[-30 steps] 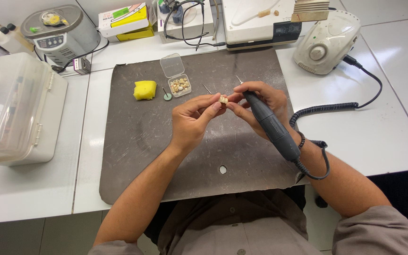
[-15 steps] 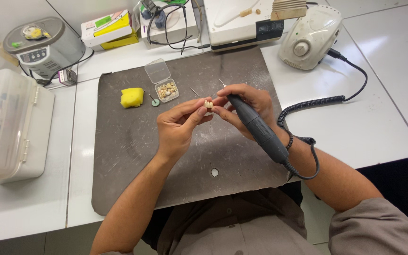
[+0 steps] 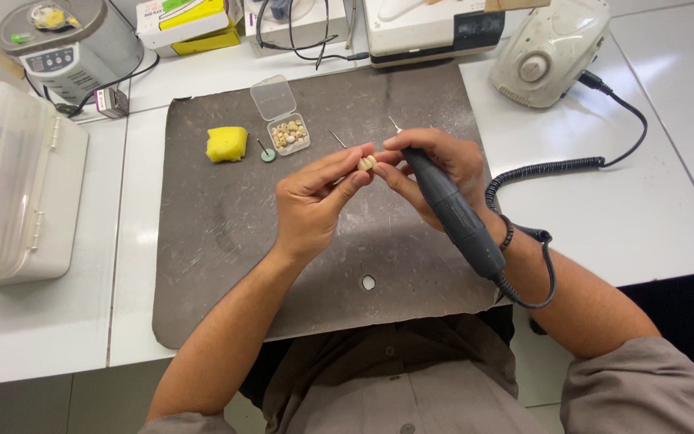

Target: The person holds a small dental crown or prosthetic tooth in one hand and grinds and shapes it with a handheld rotary grinding tool, periodically pausing to reposition or check the piece and setting it down on the work mat before picking up another piece to continue grinding.

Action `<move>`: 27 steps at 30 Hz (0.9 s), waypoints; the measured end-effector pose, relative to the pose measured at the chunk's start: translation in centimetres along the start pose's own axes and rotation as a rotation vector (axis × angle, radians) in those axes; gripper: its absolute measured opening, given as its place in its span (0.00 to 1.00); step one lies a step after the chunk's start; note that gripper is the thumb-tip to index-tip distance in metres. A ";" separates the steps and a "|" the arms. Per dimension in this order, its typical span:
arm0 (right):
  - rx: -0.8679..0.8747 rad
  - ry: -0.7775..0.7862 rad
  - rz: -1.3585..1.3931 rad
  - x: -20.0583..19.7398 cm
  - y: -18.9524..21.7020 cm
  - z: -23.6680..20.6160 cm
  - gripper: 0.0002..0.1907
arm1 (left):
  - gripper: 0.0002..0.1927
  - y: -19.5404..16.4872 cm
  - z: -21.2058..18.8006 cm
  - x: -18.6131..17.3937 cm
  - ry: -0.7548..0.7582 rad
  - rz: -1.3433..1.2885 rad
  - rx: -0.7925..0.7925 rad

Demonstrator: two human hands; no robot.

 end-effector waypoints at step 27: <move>0.157 0.004 0.265 -1.2 -0.5 -0.3 0.08 | 0.11 0.1 0.8 -0.6 -0.069 -0.126 -0.051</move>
Point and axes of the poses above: each hand's wrist, its own z-axis towards the middle knuckle, its own x-axis out of the palm, y = z × x, the point moved 4 cm from there along z, towards the middle knuckle, and after that the axes turned 6 degrees about -x, right-handed, at the moved point
